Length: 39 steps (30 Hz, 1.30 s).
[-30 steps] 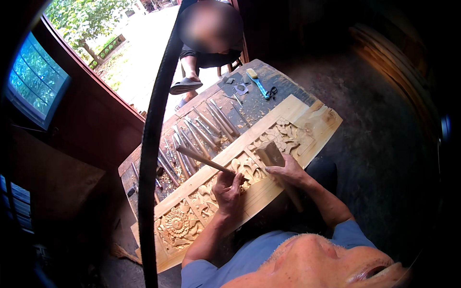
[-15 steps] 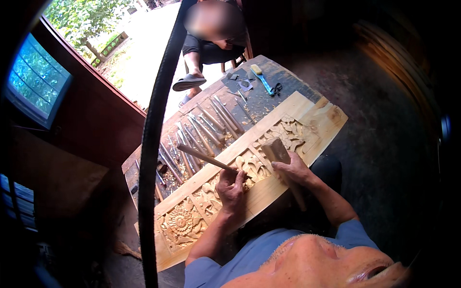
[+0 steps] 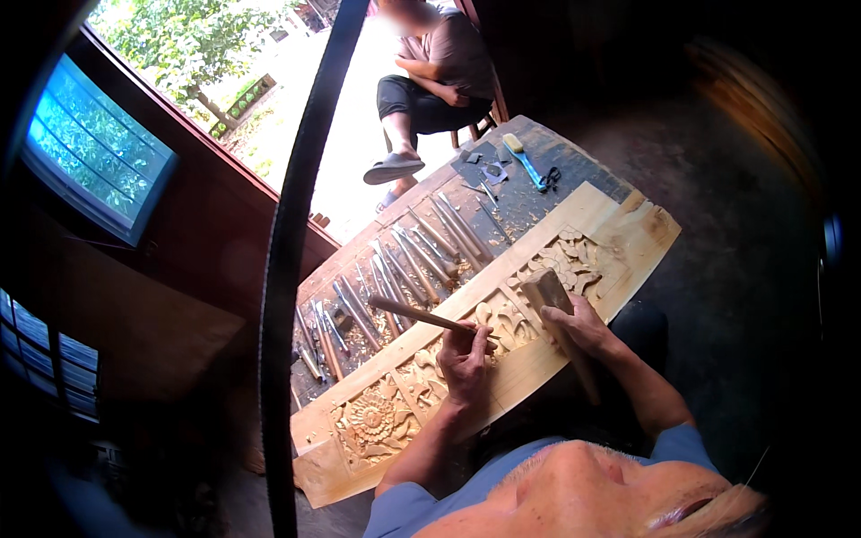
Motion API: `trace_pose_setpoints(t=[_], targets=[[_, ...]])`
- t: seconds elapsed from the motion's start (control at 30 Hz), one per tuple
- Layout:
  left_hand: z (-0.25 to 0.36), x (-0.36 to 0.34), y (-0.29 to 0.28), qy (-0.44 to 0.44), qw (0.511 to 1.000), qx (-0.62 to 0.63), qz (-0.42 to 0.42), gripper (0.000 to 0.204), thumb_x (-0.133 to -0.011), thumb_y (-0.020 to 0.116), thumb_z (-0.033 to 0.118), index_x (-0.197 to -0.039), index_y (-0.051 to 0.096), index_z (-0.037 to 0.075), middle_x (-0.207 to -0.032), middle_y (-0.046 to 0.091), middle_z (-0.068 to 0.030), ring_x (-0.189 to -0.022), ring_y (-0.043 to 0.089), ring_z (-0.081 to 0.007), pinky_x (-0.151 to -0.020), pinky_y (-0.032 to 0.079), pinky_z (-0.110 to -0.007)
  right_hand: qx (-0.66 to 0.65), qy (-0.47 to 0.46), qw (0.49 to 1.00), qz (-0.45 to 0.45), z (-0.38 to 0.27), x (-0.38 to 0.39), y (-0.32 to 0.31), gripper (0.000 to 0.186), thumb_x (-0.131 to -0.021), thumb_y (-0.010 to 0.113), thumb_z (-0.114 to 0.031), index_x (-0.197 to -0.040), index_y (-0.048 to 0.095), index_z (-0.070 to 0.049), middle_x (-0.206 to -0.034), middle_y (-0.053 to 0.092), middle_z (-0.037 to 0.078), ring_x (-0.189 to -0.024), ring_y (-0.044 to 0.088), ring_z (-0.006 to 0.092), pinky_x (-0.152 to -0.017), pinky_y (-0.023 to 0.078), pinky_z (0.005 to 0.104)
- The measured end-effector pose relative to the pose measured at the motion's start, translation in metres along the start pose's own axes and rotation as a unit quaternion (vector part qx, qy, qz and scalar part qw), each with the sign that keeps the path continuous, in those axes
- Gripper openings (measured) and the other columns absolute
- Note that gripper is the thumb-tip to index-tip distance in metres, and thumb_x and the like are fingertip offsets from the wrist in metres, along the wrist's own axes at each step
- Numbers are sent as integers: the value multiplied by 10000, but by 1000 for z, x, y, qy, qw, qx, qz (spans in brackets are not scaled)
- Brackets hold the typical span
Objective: The person carves a floral design into a rectangular wooden board using a chisel and a wooden mallet. They repeatedly position the chisel and strike it to remove wood shavings, gradually refining the relief pattern.
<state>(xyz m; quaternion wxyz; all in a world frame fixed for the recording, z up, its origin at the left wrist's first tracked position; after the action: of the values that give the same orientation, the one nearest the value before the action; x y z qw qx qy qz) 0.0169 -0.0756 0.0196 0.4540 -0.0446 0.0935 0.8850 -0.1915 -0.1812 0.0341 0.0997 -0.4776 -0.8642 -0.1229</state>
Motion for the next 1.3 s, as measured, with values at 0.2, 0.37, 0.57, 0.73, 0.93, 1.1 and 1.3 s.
trace_pose_setpoints(t=[0.2, 0.37, 0.57, 0.73, 0.93, 1.1, 1.3], targets=[[3, 1, -2, 3, 1000, 10, 2, 145, -991, 635, -48, -1115, 603, 21, -939, 736, -119, -730, 724, -164, -684, 608, -288, -6, 8, 1000, -7, 11, -4, -3, 403, -959, 682, -260, -1292, 643, -37, -847, 635, 3, -649, 560, 83, -540, 448, 265], [6, 2, -1, 25, 999, 18, -9, 83, -1069, 562, 60, -1132, 598, 21, -957, 739, -114, -779, 732, -183, -736, 611, -327, -13, 15, 1000, -5, 3, 0, -1, 398, -975, 675, -248, -1311, 632, -39, -841, 628, 0, -642, 562, 84, -532, 447, 262], [5, 0, -7, 33, 999, -6, -5, 191, -1119, 515, 200, -1146, 585, 24, -944, 744, -112, -758, 731, -185, -731, 602, -328, 6, 21, 999, -26, 8, -3, -3, 424, -974, 678, -251, -1325, 619, -21, -874, 650, 18, -661, 579, 93, -552, 468, 270], [3, -1, -8, 27, 1000, -15, 3, 192, -1116, 523, 212, -1130, 580, 30, -910, 736, -110, -724, 726, -187, -704, 600, -326, 22, 2, 1000, -18, 12, -8, -6, 450, -960, 697, -251, -1328, 614, -6, -928, 673, 37, -733, 610, 103, -614, 506, 285], [0, -1, -8, 7, 1000, 9, 4, 163, -1098, 566, 166, -1153, 591, 14, -927, 756, -109, -725, 726, -168, -700, 594, -299, -5, -11, 1000, -28, 8, -4, -5, 458, -943, 689, -243, -1327, 619, -3, -939, 665, 33, -781, 609, 102, -640, 499, 293], [2, 1, -7, -5, 1000, -11, 11, 147, -1091, 571, 162, -1124, 595, 21, -886, 734, -109, -685, 714, -174, -671, 591, -305, -23, 42, 999, -15, 9, -1, -8, 464, -924, 683, -279, -1296, 634, -7, -905, 650, 26, -741, 594, 110, -620, 468, 281], [1, 2, -4, -34, 999, 10, 13, 136, -1080, 593, 154, -1107, 610, 22, -882, 726, -99, -683, 704, -163, -667, 584, -293, -16, 16, 1000, -7, 14, -6, -13, 511, -982, 704, -448, -1205, 552, -14, -894, 653, 65, -679, 651, 132, -629, 551, 288]])
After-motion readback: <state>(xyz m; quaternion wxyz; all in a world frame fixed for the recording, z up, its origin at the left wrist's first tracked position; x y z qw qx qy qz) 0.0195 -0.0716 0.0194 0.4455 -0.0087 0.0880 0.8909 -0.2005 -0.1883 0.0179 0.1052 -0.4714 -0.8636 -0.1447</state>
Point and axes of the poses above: each hand's wrist, its own x-axis away from the middle knuckle, its own y-axis out of the palm, z = x × y, the point moved 10 cm from there along -x, towards the middle knuckle
